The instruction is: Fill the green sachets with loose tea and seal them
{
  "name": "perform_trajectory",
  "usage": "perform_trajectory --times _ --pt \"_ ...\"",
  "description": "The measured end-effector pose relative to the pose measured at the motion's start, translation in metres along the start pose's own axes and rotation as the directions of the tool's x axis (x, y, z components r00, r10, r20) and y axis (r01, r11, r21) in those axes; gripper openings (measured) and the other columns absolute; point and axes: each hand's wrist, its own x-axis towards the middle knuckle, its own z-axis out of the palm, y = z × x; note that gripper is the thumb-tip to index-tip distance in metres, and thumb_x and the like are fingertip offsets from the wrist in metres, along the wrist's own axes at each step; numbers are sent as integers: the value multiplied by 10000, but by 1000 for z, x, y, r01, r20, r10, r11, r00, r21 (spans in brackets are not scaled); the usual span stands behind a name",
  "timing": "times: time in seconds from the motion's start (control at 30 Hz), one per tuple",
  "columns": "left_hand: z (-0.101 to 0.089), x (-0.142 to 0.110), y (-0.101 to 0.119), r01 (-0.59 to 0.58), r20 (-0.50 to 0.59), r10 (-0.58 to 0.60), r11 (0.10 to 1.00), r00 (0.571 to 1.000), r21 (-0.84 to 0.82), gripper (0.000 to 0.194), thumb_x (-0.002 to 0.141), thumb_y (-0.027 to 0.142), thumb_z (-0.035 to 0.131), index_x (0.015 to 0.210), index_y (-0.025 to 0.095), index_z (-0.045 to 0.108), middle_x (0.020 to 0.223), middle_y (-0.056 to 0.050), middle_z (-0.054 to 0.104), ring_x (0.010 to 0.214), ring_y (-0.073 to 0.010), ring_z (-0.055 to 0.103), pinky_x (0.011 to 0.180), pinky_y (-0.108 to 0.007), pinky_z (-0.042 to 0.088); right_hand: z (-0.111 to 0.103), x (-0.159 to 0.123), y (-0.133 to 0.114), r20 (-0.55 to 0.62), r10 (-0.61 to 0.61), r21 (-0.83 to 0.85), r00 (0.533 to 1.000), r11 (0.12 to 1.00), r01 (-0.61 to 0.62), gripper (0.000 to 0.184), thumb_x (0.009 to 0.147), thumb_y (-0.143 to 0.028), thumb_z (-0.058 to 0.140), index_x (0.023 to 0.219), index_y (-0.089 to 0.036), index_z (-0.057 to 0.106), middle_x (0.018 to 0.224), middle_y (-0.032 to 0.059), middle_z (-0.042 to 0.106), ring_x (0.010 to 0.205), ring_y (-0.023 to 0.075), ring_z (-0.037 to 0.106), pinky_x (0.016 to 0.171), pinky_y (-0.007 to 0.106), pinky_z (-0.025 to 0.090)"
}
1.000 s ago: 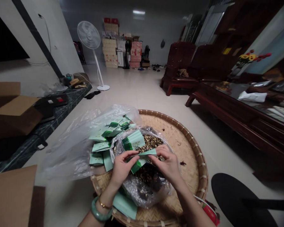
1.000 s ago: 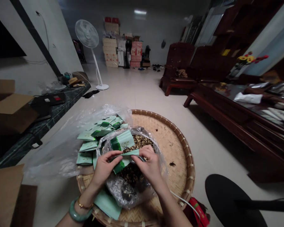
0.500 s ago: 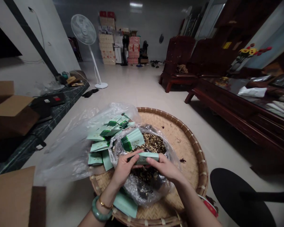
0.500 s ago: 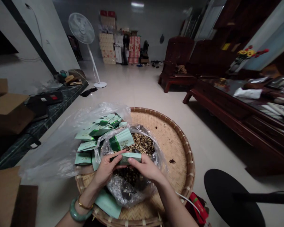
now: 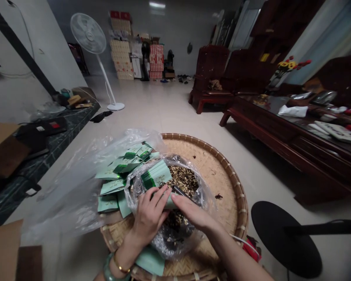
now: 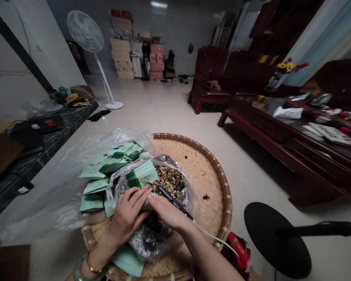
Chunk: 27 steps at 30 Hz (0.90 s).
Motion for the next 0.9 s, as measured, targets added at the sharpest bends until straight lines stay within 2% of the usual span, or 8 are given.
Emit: perform_trajectory --times 0.17,0.4,0.47,0.53,0.6,0.67,0.77,0.9 --pt "5 1 -11 67 -36 -73 986 997 -155 569 798 61 547 1338 222 469 1217 -86 643 1056 -261 551 902 -441 491 -6 0 -8 11 -34 -33 999 999 34 422 879 -547 493 939 -197 722 899 18 719 901 185 640 901 366 504" --pt "2 9 -17 198 27 -199 938 980 -284 386 758 226 691 1130 208 593 1054 -71 685 985 -238 599 851 -402 520 -22 -1 -25 8 -14 -149 1000 989 15 379 873 -489 535 1041 -194 704 1042 62 728 1016 214 652 945 400 486" --pt "1 12 -18 213 6 -220 936 975 -279 353 755 211 678 1101 206 606 1038 -70 688 968 -234 614 842 -401 523 -32 6 -24 -36 -28 -132 999 991 23 405 925 -470 443 1017 -169 698 1013 78 731 968 204 672 891 379 516" --pt "0 13 -20 228 -24 -243 937 970 -266 345 743 201 674 1083 201 614 1034 -73 690 959 -237 625 842 -404 525 -47 17 -16 -156 -53 -217 986 976 18 441 974 -406 327 985 -149 686 986 93 727 906 196 683 808 354 543" --pt "-1 13 -23 245 -50 -266 934 963 -261 357 731 208 678 1082 199 617 1035 -76 692 952 -238 633 830 -400 532 -65 33 -2 -244 -84 -542 966 838 -64 319 954 -265 381 1021 -145 668 1032 107 714 950 208 664 844 354 517" --pt "0 13 -25 260 -71 -288 928 955 -268 372 724 216 676 1090 198 615 1032 -77 692 940 -236 640 804 -387 542 -81 50 15 -157 -12 -831 988 542 -125 306 884 -109 431 1108 -129 638 1133 141 680 1033 234 635 913 364 473" --pt "1 12 -26 273 -97 -310 920 946 -281 379 715 221 677 1088 192 615 1015 -78 695 918 -232 648 767 -366 552 -93 70 36 -115 50 -888 992 443 -125 432 762 16 473 1154 -93 619 1111 183 679 1020 269 638 909 372 464" --pt "2 12 -26 274 -110 -318 915 942 -295 370 712 228 674 1076 192 624 1013 -79 697 917 -234 654 761 -361 556 -95 88 45 -55 -7 -909 998 415 -47 651 737 24 475 1353 -185 467 1298 120 588 1170 238 552 1021 367 387"
